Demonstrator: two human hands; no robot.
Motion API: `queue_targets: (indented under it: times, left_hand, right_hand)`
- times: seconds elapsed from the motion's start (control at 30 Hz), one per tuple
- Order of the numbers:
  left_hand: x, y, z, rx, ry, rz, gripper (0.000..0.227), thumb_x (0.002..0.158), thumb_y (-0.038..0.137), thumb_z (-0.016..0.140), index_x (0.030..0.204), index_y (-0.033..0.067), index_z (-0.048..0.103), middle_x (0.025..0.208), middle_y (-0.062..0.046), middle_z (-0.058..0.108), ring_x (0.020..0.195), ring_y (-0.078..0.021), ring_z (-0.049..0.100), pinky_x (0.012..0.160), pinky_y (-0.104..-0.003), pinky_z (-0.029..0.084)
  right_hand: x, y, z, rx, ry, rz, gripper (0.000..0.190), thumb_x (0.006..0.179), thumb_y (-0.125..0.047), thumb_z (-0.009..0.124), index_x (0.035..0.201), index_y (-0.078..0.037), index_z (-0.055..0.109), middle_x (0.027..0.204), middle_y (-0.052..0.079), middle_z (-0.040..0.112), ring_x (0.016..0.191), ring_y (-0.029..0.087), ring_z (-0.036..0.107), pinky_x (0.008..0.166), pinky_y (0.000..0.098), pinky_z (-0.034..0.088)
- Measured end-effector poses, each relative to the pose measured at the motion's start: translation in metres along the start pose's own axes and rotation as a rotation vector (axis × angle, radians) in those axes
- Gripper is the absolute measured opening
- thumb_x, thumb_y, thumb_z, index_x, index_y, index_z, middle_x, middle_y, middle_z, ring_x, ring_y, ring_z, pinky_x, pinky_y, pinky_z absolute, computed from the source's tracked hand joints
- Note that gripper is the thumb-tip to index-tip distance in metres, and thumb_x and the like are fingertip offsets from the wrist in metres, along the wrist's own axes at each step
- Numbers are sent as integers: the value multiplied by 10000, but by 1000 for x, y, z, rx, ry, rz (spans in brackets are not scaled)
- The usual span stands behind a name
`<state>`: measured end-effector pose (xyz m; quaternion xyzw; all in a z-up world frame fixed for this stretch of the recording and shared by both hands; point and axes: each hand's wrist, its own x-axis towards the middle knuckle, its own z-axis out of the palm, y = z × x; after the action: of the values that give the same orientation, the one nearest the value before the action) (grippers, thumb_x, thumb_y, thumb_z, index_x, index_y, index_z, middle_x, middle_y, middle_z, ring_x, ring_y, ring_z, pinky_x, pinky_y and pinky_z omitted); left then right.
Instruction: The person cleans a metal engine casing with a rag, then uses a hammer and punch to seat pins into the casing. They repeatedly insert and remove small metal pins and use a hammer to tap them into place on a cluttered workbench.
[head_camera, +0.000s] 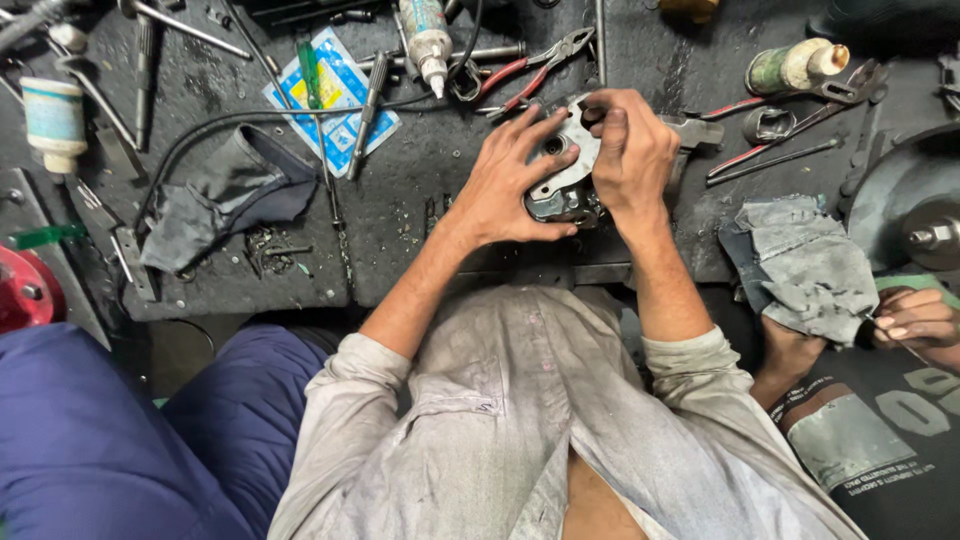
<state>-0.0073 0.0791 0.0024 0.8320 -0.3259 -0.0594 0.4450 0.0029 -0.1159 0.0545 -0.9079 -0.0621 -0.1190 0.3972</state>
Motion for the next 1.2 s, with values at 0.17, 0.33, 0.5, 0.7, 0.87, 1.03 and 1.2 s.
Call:
queue_targets:
  times: [0.17, 0.33, 0.5, 0.7, 0.87, 1.03, 1.2]
  left_hand:
    - [-13, -1, 2, 90, 71, 2, 861, 750, 680, 870, 1474, 316, 577, 1695, -130, 240, 1579, -427, 165, 1261, -635, 197]
    - [-30, -6, 6, 168, 104, 35, 948, 717, 746, 842, 1517, 337, 539, 1693, -116, 211, 1564, -448, 101, 1263, -658, 142]
    - [-50, -9, 25, 277, 223, 93, 917, 806, 738, 824, 1551, 302, 514, 1694, -91, 289, 1583, -414, 147, 1291, -596, 166]
    - [-64, -4, 46, 316, 461, 124, 721, 827, 595, 916, 1349, 206, 605, 1654, -69, 369, 1559, -353, 289, 1301, -521, 262]
    - [-64, 31, 76, -407, 628, -574, 922, 716, 479, 901, 1322, 38, 363, 1482, -157, 368, 1381, -375, 428, 1158, -482, 387]
    - [-67, 44, 85, -1764, 285, -981, 888, 798, 420, 830, 1413, -30, 375, 1453, -202, 484, 1305, -356, 542, 1116, -487, 454]
    - [-65, 40, 93, -1860, 298, -895, 937, 895, 328, 854, 1523, -173, 372, 1380, -209, 584, 1302, -314, 533, 1135, -444, 431]
  right_hand:
    - [-2, 1, 4, -43, 43, 53, 490, 1164, -309, 329, 1031, -5, 690, 911, 120, 727, 757, 251, 745, 698, 384, 555]
    - [0, 1, 8, -69, 68, 48, 493, 1166, -294, 329, 991, 1, 683, 887, 131, 720, 743, 255, 743, 685, 386, 548]
    - [1, 1, 11, -43, 107, 45, 485, 1159, -288, 334, 977, 12, 669, 868, 138, 710, 722, 249, 747, 661, 368, 551]
    - [14, 2, 11, -60, 147, 15, 442, 1149, -253, 363, 938, 5, 653, 862, 129, 704, 746, 311, 711, 691, 408, 534]
    - [25, -2, 18, -240, 227, -109, 293, 1126, -237, 480, 1014, -31, 657, 991, 144, 703, 867, 379, 683, 778, 469, 522]
    - [23, -2, 23, -355, 121, -6, 227, 1070, -260, 596, 1096, -38, 634, 1062, 189, 694, 934, 430, 670, 799, 517, 507]
    - [-16, 14, 10, -218, -10, 211, 239, 1093, -264, 569, 1174, -43, 611, 1153, 220, 707, 1076, 459, 655, 887, 533, 502]
